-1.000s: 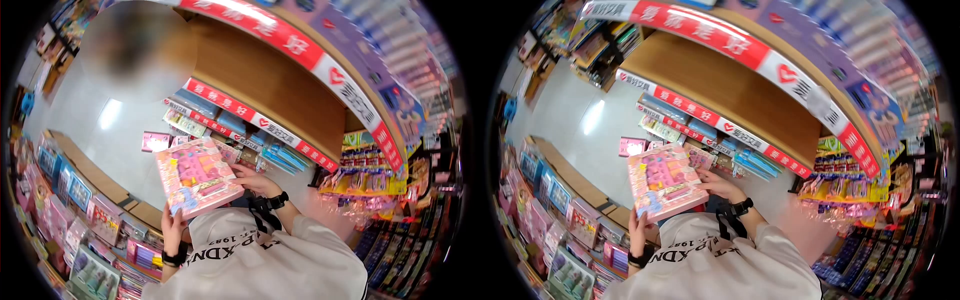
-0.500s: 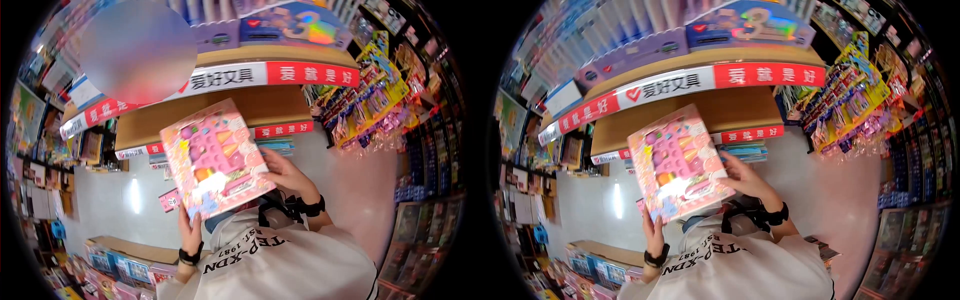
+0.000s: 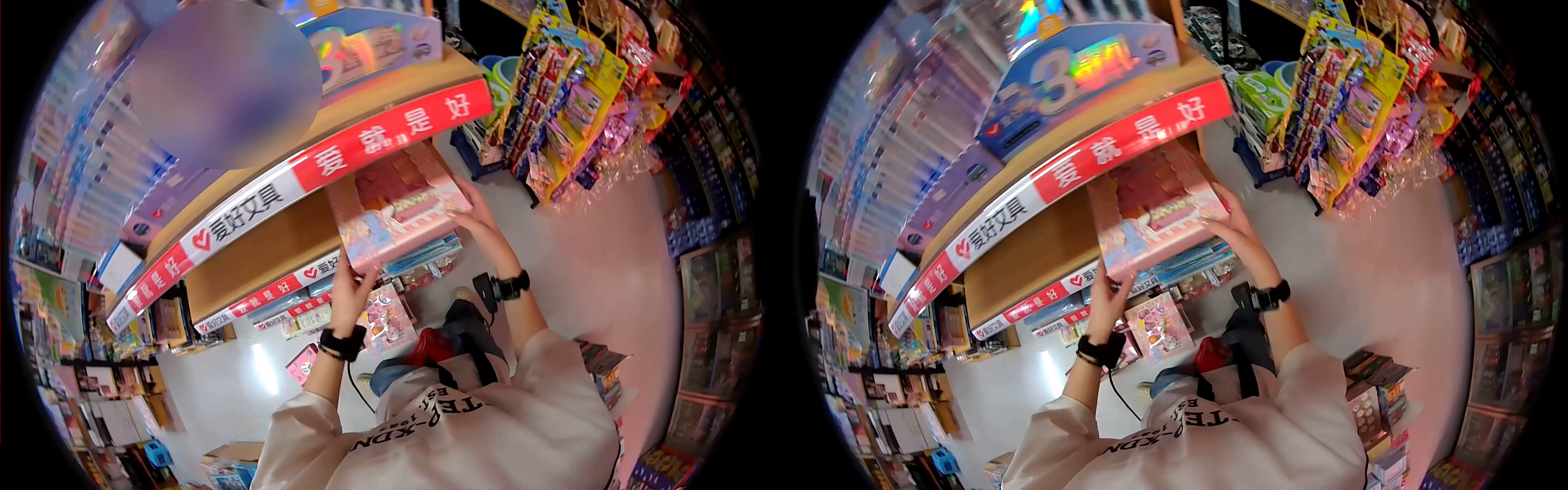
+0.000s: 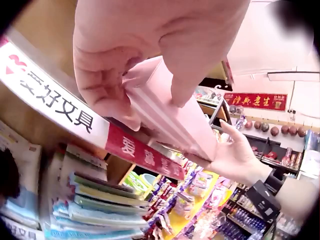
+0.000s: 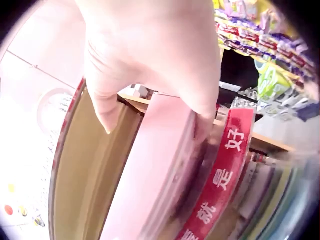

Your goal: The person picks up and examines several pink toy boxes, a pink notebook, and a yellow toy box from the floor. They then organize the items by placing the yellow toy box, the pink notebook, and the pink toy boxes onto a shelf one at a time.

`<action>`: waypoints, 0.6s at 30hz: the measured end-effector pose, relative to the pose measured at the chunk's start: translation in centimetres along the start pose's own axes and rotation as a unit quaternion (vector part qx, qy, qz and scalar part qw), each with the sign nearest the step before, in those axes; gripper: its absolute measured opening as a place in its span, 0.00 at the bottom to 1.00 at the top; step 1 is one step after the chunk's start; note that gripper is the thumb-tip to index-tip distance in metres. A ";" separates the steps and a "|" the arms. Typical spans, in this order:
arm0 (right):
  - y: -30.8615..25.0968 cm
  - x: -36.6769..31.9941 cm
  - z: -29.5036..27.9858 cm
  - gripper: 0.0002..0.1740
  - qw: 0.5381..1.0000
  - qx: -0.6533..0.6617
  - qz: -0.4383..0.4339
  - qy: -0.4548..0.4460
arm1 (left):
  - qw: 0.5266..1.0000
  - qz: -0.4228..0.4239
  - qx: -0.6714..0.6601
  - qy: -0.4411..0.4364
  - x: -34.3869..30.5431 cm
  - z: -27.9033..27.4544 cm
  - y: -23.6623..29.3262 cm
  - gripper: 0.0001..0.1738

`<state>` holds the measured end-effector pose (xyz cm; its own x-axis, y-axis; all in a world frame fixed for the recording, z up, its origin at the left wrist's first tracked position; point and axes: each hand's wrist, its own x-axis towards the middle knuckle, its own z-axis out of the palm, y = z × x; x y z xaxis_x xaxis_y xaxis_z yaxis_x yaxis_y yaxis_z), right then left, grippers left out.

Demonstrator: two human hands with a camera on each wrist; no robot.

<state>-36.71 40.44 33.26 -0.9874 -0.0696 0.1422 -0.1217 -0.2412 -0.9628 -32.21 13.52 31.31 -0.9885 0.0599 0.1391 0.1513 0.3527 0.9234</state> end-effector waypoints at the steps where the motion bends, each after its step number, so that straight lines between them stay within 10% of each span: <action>1: -0.3 0.5 -0.3 0.37 0.999 -0.019 -0.009 -0.033 | 0.998 -0.032 0.057 -0.008 1.0 -0.4 0.7 0.38; 5: 3.1 4.9 -2.7 0.38 0.998 -0.012 -0.018 -0.063 | 0.926 0.049 0.375 -0.007 5.6 -1.4 -1.2 0.35; 11: 5.4 8.7 -2.0 0.36 0.948 -0.281 -0.144 0.035 | 0.915 0.100 0.381 0.080 8.3 0.3 -4.4 0.37; 18: 8.6 9.5 -2.6 0.36 0.928 -0.358 -0.083 0.068 | 0.914 0.082 0.391 0.078 8.5 0.4 -5.5 0.43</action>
<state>-47.40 40.21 25.75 -0.9470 0.0449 0.3181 -0.2610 0.4695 -0.8435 -41.42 12.51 27.26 -0.9315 0.0602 0.3587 0.1964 0.9133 0.3568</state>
